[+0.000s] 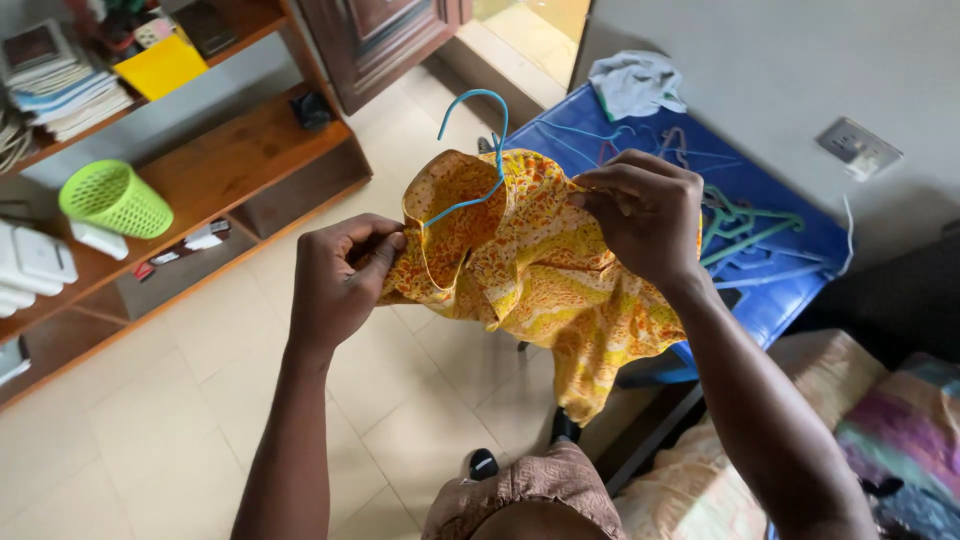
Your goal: Hang a yellow patterned shirt on a plastic hanger.
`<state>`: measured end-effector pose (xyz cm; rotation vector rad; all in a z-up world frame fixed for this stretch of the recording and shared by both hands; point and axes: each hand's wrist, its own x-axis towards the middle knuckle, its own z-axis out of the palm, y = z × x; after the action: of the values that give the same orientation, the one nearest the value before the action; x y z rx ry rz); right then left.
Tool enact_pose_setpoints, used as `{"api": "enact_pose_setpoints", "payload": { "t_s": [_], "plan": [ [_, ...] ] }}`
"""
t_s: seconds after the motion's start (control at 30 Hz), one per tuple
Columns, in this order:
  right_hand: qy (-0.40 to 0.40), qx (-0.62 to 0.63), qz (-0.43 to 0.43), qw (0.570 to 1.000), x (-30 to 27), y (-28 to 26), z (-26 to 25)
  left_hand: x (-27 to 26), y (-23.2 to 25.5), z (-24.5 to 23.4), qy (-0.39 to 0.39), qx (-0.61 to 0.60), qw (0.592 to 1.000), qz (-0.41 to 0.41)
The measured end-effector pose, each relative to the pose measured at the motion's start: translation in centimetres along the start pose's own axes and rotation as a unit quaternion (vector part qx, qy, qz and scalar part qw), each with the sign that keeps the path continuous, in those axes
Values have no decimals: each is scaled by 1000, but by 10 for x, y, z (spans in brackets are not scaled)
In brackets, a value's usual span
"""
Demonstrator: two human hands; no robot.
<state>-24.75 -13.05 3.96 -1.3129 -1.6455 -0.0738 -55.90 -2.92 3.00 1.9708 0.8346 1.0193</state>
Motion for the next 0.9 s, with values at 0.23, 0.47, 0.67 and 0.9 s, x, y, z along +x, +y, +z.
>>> {"api": "enact_pose_setpoints", "payload": {
  "t_s": [0.23, 0.47, 0.67, 0.9],
  "plan": [
    [-50, 64, -46, 996, 23, -1, 31, -35, 14, -33, 78, -26, 995, -51],
    [-104, 118, -114, 981, 56, -4, 41, -58, 58, -55, 179, 15, 983, -39],
    [-147, 172, -145, 963, 85, -22, 41, -61, 125, -71, 298, 111, 948, -33],
    [-184, 252, -106, 944, 86, -2, 73, -78, 106, -59, 281, 167, 941, -88]
  ]
}}
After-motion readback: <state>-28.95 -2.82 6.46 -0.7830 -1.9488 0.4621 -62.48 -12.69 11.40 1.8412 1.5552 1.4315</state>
